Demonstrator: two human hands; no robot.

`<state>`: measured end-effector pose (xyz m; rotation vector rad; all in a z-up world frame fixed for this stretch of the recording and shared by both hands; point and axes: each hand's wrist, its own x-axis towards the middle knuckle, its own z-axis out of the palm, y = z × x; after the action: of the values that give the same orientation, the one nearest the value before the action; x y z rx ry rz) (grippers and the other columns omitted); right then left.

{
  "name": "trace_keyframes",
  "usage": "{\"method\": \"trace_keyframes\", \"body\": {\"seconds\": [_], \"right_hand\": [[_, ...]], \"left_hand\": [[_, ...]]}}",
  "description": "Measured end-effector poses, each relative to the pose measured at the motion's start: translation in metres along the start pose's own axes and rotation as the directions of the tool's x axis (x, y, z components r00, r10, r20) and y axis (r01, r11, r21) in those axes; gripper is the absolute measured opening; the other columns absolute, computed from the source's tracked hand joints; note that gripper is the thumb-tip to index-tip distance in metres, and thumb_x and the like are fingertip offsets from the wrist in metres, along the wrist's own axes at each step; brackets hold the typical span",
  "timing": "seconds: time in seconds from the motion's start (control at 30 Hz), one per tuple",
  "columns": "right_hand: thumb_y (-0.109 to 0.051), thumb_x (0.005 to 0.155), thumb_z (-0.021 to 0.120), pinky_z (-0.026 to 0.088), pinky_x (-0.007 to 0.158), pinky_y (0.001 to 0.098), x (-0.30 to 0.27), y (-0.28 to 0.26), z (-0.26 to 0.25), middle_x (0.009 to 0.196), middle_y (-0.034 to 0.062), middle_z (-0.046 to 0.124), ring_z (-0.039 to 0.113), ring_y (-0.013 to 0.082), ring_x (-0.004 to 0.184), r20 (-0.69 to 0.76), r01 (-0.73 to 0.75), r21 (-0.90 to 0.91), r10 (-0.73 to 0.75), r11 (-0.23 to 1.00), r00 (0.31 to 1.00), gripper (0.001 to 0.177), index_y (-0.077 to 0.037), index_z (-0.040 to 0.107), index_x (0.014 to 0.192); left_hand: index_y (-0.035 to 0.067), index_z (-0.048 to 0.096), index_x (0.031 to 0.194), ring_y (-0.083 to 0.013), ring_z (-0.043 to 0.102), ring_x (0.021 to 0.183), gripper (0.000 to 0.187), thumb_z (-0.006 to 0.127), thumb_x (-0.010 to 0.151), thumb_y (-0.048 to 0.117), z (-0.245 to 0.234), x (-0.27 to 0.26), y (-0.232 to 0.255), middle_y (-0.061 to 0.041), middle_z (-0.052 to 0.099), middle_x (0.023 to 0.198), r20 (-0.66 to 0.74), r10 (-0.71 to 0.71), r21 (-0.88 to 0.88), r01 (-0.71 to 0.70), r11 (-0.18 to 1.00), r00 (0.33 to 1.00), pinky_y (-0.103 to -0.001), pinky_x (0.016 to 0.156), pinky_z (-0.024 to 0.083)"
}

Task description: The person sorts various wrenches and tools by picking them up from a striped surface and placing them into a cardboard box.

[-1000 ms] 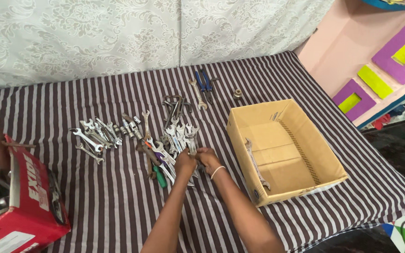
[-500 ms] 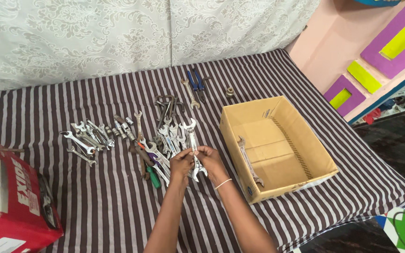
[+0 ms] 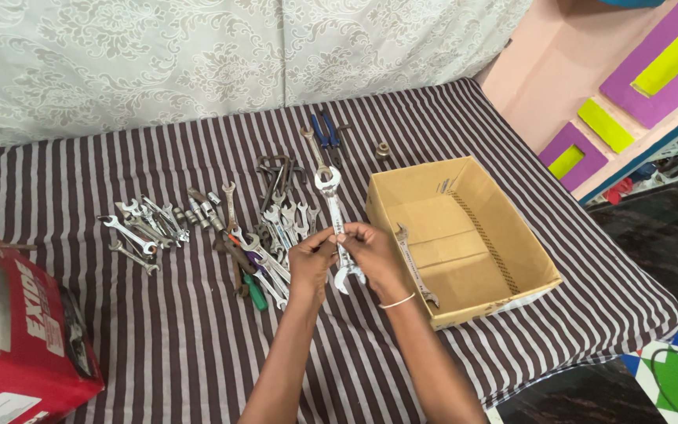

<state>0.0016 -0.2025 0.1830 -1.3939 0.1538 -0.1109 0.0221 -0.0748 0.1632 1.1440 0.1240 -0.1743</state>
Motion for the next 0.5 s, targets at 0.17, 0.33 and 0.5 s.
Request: {"method": "trace_keyframes", "body": {"seconds": [0.17, 0.33, 0.5], "right_hand": [[-0.001, 0.093, 0.068, 0.054, 0.068, 0.0241, -0.002, -0.023, -0.032, 0.088, 0.0062, 0.075, 0.066, 0.0098, 0.075, -0.052, 0.039, -0.04, -0.041, 0.998, 0.998, 0.012, 0.005, 0.074, 0.102], [-0.002, 0.095, 0.069, 0.053, 0.066, 0.0222, 0.002, -0.033, -0.09, 0.087, 0.006, 0.075, 0.065, 0.0082, 0.073, -0.056, 0.053, -0.119, -0.06, 0.991, 0.997, 0.011, 0.005, 0.074, 0.1], [0.001, 0.091, 0.069, 0.052, 0.063, 0.0202, 0.024, -0.018, -0.158, 0.087, 0.0037, 0.075, 0.064, 0.0058, 0.071, -0.048, 0.072, -0.245, -0.086, 0.967, 0.995, 0.009, 0.003, 0.074, 0.098]], "left_hand": [[0.002, 0.08, 0.11, -0.006, 0.06, 0.066, 0.02, 0.075, 0.092, 0.008, 0.031, -0.006, -0.004, -0.001, 0.073, 0.083, 0.092, 0.019, 0.027, -0.021, 0.999, 0.996, -0.021, 0.06, 0.052], [0.001, 0.08, 0.114, -0.007, 0.053, 0.061, 0.024, 0.075, 0.093, 0.012, 0.074, -0.003, -0.026, -0.001, 0.067, 0.074, 0.239, 0.188, 0.163, -0.23, 0.959, 0.953, -0.024, 0.055, 0.043], [0.001, 0.078, 0.11, -0.0109, 0.064, 0.064, 0.024, 0.071, 0.093, 0.017, 0.115, -0.004, -0.041, -0.007, 0.074, 0.072, 0.338, 0.313, 0.368, -0.431, 0.824, 0.888, -0.029, 0.061, 0.05]]}}
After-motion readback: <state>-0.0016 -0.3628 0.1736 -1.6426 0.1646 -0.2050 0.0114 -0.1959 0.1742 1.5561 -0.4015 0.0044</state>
